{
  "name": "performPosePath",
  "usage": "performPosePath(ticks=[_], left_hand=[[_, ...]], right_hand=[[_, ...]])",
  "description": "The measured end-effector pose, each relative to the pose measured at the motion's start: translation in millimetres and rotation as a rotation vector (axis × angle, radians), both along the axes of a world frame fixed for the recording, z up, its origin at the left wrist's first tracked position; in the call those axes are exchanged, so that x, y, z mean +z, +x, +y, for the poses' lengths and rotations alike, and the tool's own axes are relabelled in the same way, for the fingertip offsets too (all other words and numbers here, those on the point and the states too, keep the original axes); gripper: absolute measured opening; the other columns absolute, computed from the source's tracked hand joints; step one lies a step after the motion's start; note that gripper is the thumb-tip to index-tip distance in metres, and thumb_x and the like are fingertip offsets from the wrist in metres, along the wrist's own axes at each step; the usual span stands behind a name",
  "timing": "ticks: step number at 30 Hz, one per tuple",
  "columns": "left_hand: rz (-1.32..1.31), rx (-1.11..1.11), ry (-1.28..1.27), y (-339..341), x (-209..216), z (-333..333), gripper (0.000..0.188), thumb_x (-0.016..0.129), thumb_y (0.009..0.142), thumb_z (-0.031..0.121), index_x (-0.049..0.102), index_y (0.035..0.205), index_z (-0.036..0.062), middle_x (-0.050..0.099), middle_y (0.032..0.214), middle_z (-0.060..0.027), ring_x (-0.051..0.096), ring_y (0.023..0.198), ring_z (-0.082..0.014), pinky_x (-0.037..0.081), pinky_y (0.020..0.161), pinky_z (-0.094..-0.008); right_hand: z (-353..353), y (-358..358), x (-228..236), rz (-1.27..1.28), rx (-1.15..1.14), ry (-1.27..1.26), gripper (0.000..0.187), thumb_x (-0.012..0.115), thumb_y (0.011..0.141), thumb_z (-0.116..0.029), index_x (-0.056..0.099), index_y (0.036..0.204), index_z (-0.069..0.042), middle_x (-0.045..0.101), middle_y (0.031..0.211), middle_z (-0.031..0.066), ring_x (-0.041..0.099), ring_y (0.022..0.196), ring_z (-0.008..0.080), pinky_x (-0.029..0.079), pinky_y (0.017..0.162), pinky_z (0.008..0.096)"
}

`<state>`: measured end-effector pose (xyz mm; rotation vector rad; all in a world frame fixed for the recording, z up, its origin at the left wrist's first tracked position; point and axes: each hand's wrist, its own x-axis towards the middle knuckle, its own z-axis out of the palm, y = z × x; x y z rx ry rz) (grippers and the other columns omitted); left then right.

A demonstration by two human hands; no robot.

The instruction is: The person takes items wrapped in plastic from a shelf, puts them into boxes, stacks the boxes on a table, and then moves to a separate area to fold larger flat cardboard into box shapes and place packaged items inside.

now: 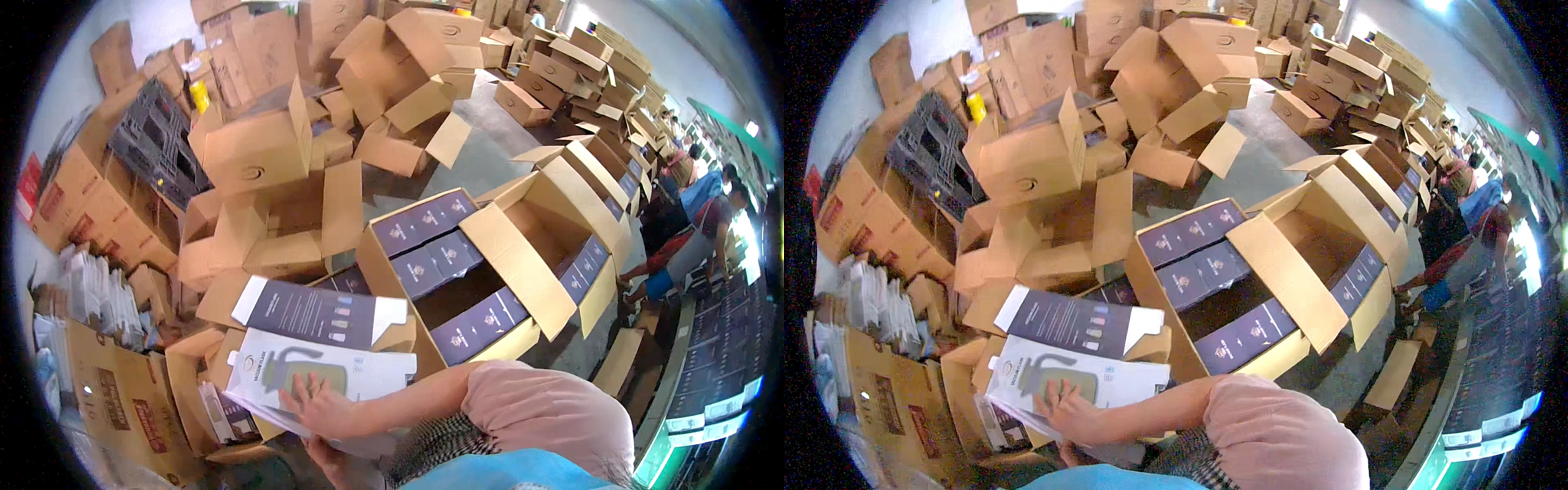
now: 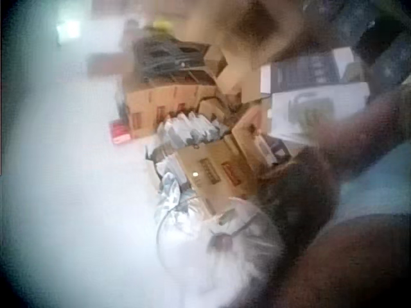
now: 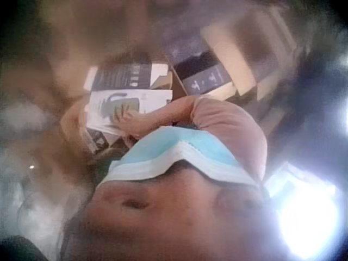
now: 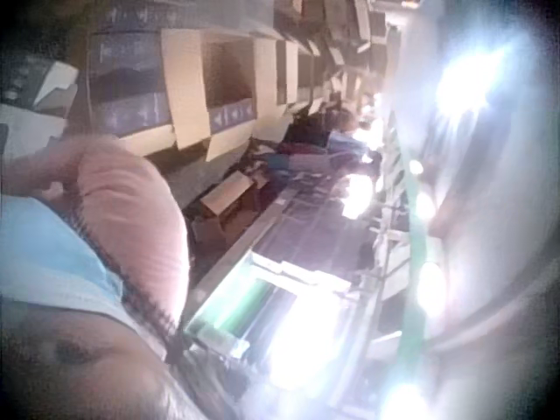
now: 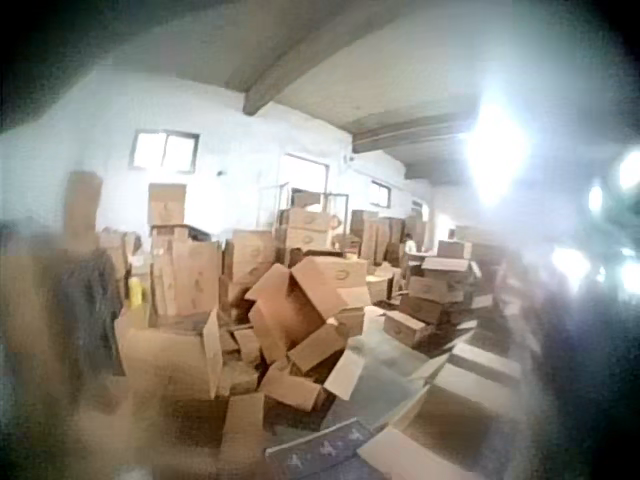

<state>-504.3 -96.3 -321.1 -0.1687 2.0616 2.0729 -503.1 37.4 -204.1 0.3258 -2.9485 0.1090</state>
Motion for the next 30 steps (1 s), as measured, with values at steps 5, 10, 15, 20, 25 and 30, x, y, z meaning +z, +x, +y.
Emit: performPosePath(ticks=[5, 10, 15, 20, 25, 30], left_hand=[[-0.079, -0.141, 0.313, 58.8, 23.7, 62.1, 0.061, 0.059, 0.074, 0.009, 0.048, 0.134, 0.0021, 0.061, 0.121, -0.0164, 0.061, 0.104, -0.0319, 0.050, 0.090, -0.0398], [-0.141, -0.206, 0.423, 91.7, 33.6, 59.0, 0.056, 0.059, 0.078, 0.010, 0.050, 0.132, 0.0006, 0.061, 0.120, -0.0144, 0.062, 0.103, -0.0291, 0.051, 0.089, -0.0385], [-0.218, -0.464, 0.446, 102.7, 40.7, 92.7, 0.050, 0.058, 0.081, 0.010, 0.051, 0.129, -0.0009, 0.061, 0.120, -0.0123, 0.062, 0.103, -0.0263, 0.052, 0.089, -0.0372], [-0.322, -0.913, 0.373, 180.4, 78.8, 155.4, 0.055, 0.063, 0.083, 0.015, 0.049, 0.134, 0.0011, 0.060, 0.127, -0.0130, 0.061, 0.112, -0.0290, 0.052, 0.093, -0.0400], [-0.397, -1.251, 0.248, 168.2, 127.3, 157.3, 0.049, 0.058, 0.090, 0.024, 0.050, 0.134, 0.0032, 0.058, 0.131, -0.0125, 0.059, 0.117, -0.0290, 0.051, 0.095, -0.0410], [-0.551, -1.527, 0.214, 121.1, 154.2, 148.1, 0.048, 0.057, 0.092, 0.026, 0.050, 0.134, 0.0038, 0.058, 0.131, -0.0122, 0.059, 0.117, -0.0287, 0.051, 0.095, -0.0415]], right_hand=[[78.7, 109.4, 77.9, 0.061, -0.020, -0.172, 0.065, 0.062, 0.082, -0.028, 0.044, 0.133, 0.009, 0.044, 0.131, 0.0414, 0.050, 0.116, 0.0602, 0.052, 0.084, 0.0559], [204.9, 184.3, 179.8, 0.384, -0.126, -0.314, 0.063, 0.067, 0.081, -0.023, 0.046, 0.138, -0.005, 0.041, 0.142, 0.0229, 0.038, 0.134, 0.0370, 0.027, 0.113, 0.0516], [360.6, 320.3, 115.5, 0.113, -0.885, -0.302, 0.096, 0.071, 0.076, -0.063, 0.041, 0.143, -0.002, 0.045, 0.141, 0.0224, 0.045, 0.128, 0.0401, 0.038, 0.107, 0.0462], [327.9, 475.4, -44.6, 0.064, -0.512, -2.198, 0.077, 0.073, 0.082, -0.044, 0.043, 0.143, -0.006, 0.059, 0.128, 0.0127, 0.060, 0.112, 0.0232, 0.049, 0.098, 0.0379], [186.7, 504.4, -35.7, 0.305, -0.920, -2.233, 0.076, 0.075, 0.080, -0.042, 0.047, 0.138, -0.002, 0.061, 0.124, 0.0145, 0.062, 0.108, 0.0236, 0.049, 0.096, 0.0365], [68.0, 508.6, -31.5, 0.741, -0.845, -2.200, 0.085, 0.077, 0.076, -0.044, 0.043, 0.138, 0.003, 0.060, 0.123, 0.0191, 0.061, 0.112, 0.0277, 0.048, 0.097, 0.0356]])
